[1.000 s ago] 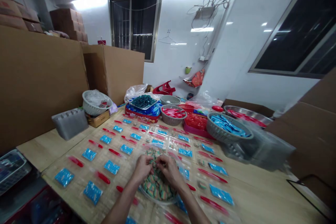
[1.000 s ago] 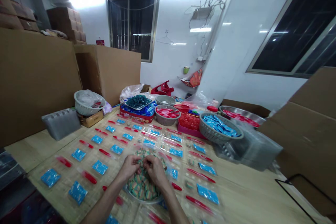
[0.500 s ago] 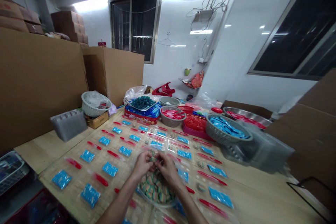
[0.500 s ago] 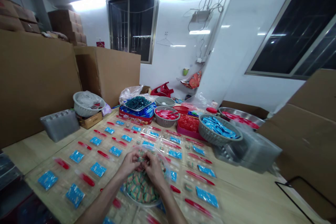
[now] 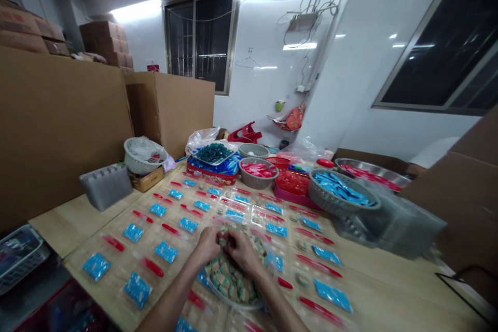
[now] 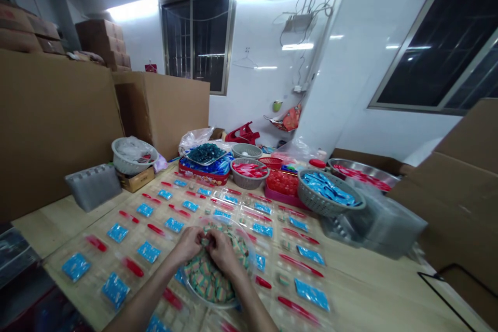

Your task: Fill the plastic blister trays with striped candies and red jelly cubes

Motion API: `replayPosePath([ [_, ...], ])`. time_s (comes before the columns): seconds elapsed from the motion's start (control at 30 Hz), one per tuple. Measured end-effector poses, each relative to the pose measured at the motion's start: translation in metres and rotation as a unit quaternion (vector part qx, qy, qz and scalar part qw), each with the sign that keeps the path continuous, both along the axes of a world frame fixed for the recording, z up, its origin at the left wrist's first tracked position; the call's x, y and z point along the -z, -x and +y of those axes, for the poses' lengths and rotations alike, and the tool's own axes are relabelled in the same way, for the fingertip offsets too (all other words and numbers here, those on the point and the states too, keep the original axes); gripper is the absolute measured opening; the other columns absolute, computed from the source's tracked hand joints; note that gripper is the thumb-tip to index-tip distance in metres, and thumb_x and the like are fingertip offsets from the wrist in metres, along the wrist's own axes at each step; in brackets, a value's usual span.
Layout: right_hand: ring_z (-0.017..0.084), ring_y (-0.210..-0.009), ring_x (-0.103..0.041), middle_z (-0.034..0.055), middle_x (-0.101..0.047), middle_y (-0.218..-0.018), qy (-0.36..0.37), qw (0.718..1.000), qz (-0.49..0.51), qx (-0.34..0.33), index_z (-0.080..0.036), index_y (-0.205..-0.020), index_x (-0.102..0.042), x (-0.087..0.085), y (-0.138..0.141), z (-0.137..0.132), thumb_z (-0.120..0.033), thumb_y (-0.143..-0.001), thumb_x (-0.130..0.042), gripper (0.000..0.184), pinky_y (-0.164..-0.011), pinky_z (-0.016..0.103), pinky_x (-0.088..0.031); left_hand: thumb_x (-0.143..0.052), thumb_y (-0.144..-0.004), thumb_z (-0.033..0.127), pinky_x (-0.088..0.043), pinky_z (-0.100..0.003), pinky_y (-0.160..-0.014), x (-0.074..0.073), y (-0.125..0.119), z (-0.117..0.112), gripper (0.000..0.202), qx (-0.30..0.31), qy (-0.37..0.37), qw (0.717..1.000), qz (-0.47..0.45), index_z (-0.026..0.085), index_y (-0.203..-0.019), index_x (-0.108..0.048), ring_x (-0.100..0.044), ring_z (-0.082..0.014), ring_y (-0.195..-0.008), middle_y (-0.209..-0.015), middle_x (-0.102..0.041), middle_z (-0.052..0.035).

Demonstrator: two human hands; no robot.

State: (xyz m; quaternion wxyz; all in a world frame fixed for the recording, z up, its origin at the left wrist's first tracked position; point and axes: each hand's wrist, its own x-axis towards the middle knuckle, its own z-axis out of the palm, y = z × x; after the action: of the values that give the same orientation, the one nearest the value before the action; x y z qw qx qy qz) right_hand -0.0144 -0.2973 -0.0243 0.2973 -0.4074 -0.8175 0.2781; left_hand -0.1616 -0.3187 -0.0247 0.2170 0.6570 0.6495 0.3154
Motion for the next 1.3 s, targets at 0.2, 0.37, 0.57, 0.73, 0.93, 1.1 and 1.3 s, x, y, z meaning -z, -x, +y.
replayPosePath([
  [0.2, 0.015, -0.066, -0.053, -0.0006, -0.059, -0.068, 0.019, 1.0, 0.011, 0.003, -0.016, -0.078, -0.062, -0.008, -0.003, -0.004, -0.006, -0.061, -0.048, 0.024, -0.061, 0.024, -0.037, -0.051, -0.052, 0.002, -0.04, -0.025, -0.061, -0.001, -0.002, -0.002, 0.029, 0.012, 0.0, 1.0, 0.001, 0.015, -0.071, -0.069, -0.058, -0.0185, -0.067, -0.065, -0.065, -0.0018],
  [0.37, 0.016, -0.067, -0.054, -0.0005, -0.061, -0.069, 0.021, 0.999, 0.03, -0.002, -0.017, -0.079, -0.064, -0.006, -0.001, -0.004, -0.005, -0.06, -0.048, 0.027, -0.063, 0.025, -0.038, -0.051, -0.054, 0.003, -0.042, -0.025, -0.064, -0.003, -0.003, -0.005, 0.036, 0.038, -0.009, 0.999, 0.0, 0.015, -0.081, -0.072, -0.06, -0.0193, -0.07, -0.07, -0.068, -0.0033],
  [0.57, 0.016, -0.067, -0.055, 0.0001, -0.063, -0.07, 0.035, 0.998, 0.043, 0.015, -0.016, -0.08, -0.065, 0.0, -0.001, 0.0, -0.005, -0.058, -0.048, 0.03, -0.062, 0.024, -0.039, -0.051, -0.055, 0.003, -0.043, -0.025, -0.065, -0.003, -0.004, -0.002, 0.036, 0.032, 0.002, 0.999, 0.016, 0.013, -0.083, -0.072, -0.06, -0.0197, -0.072, -0.075, -0.069, -0.0041],
  [0.73, 0.015, -0.065, -0.053, -0.0007, -0.061, -0.068, 0.051, 0.996, 0.074, 0.004, -0.016, -0.079, -0.065, 0.004, 0.0, 0.001, -0.006, -0.058, -0.048, 0.029, -0.061, 0.023, -0.038, -0.053, -0.056, 0.004, -0.04, -0.023, -0.06, -0.012, -0.003, -0.002, 0.026, 0.026, 0.016, 1.0, 0.003, 0.013, -0.074, -0.071, -0.056, -0.0159, -0.062, -0.066, -0.066, -0.0009],
  [0.93, 0.013, -0.061, -0.05, -0.0018, -0.056, -0.063, 0.076, 0.994, 0.077, 0.002, -0.015, -0.072, -0.062, 0.0, 0.003, 0.0, -0.01, -0.062, -0.051, 0.016, -0.058, 0.022, -0.037, -0.052, -0.056, 0.001, -0.039, -0.024, -0.063, -0.002, 0.006, -0.003, 0.025, 0.005, -0.002, 0.997, 0.074, 0.014, -0.07, -0.068, -0.056, -0.0169, -0.068, -0.067, -0.064, -0.0022],
  [1.1, 0.014, -0.06, -0.05, -0.0012, -0.055, -0.059, 0.08, 0.995, 0.059, 0.008, -0.016, -0.068, -0.063, 0.005, 0.007, 0.005, -0.015, -0.067, -0.052, 0.011, -0.057, 0.022, -0.036, -0.051, -0.058, 0.002, -0.038, -0.024, -0.062, 0.006, 0.007, -0.001, 0.024, 0.011, 0.003, 0.997, 0.082, 0.014, -0.07, -0.068, -0.055, -0.0164, -0.065, -0.064, -0.063, -0.002],
  [1.3, 0.015, -0.062, -0.052, 0.0005, -0.058, -0.061, 0.075, 0.994, 0.081, 0.024, -0.015, -0.066, -0.062, 0.014, 0.013, 0.012, -0.015, -0.066, -0.052, 0.011, -0.058, 0.023, -0.038, -0.056, -0.06, 0.008, -0.038, -0.024, -0.062, 0.0, 0.006, -0.002, 0.021, 0.016, 0.014, 0.997, 0.074, 0.015, -0.075, -0.07, -0.056, -0.017, -0.067, -0.065, -0.064, -0.002],
])
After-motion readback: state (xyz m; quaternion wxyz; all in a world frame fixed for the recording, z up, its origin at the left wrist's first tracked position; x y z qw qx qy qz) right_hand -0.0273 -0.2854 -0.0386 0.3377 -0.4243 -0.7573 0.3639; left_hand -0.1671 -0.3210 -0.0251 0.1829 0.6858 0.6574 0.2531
